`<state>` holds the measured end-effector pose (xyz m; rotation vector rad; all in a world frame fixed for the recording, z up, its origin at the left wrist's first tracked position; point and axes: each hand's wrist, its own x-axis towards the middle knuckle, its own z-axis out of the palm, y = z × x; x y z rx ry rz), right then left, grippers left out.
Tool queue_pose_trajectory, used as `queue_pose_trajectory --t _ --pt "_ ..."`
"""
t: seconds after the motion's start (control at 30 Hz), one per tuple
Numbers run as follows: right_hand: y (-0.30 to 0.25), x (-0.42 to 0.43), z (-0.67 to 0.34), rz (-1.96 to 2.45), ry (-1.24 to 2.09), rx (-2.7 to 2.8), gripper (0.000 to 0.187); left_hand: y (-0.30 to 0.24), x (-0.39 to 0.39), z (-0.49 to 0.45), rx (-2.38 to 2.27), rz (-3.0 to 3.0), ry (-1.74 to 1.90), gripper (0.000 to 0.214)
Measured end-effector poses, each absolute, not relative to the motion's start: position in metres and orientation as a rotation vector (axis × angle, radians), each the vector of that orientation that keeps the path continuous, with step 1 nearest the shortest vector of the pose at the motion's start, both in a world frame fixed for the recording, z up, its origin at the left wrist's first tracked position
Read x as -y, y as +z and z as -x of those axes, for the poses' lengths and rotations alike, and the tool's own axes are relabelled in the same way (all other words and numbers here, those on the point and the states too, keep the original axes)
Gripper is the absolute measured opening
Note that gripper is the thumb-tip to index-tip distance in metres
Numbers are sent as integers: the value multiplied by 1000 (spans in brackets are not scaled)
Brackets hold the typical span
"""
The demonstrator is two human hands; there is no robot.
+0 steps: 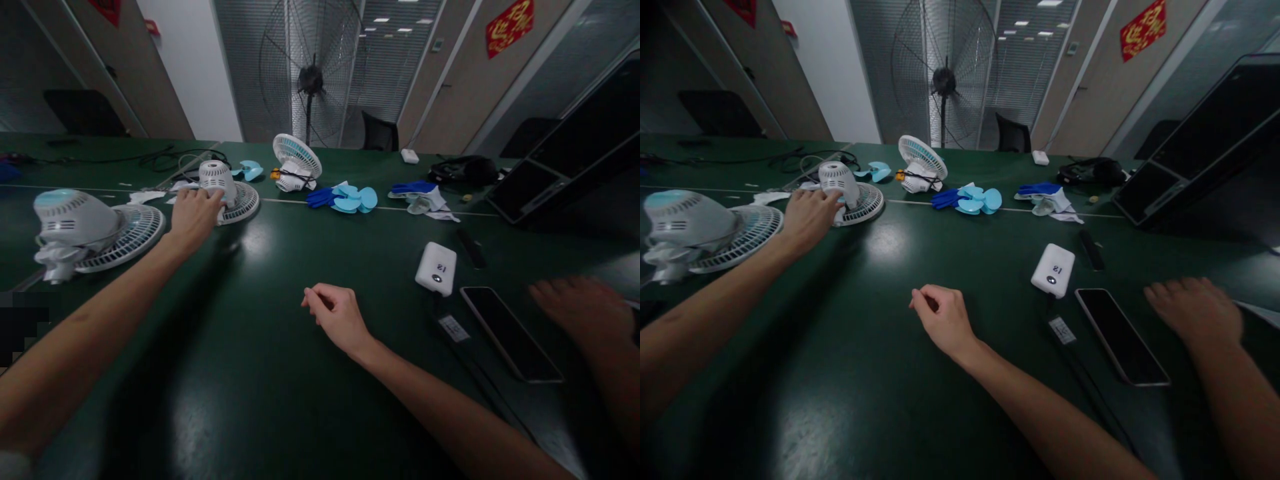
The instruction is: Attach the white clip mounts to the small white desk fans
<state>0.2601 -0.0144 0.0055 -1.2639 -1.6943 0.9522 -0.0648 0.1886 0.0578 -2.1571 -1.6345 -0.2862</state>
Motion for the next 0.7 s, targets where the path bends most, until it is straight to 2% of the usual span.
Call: queue_pose_trajectory --t 0.1,0.2,0.27,0.43,0.7 --pt "6 15 -260 1260 945 1702 34 54 -187 58 1717 2122 -360 50" --pt "6 15 -259 1260 942 1707 35 46 -187 56 1923 2119 -591 63" --pt "6 15 -260 1258 945 1714 35 40 -190 58 2015 2107 -722 58" --pt "6 14 -260 1266 950 1721 36 29 -200 61 2066 2044 -909 27" --pt "9 15 -260 1258 904 1724 32 23 -161 41 1962 2219 -1053 24"
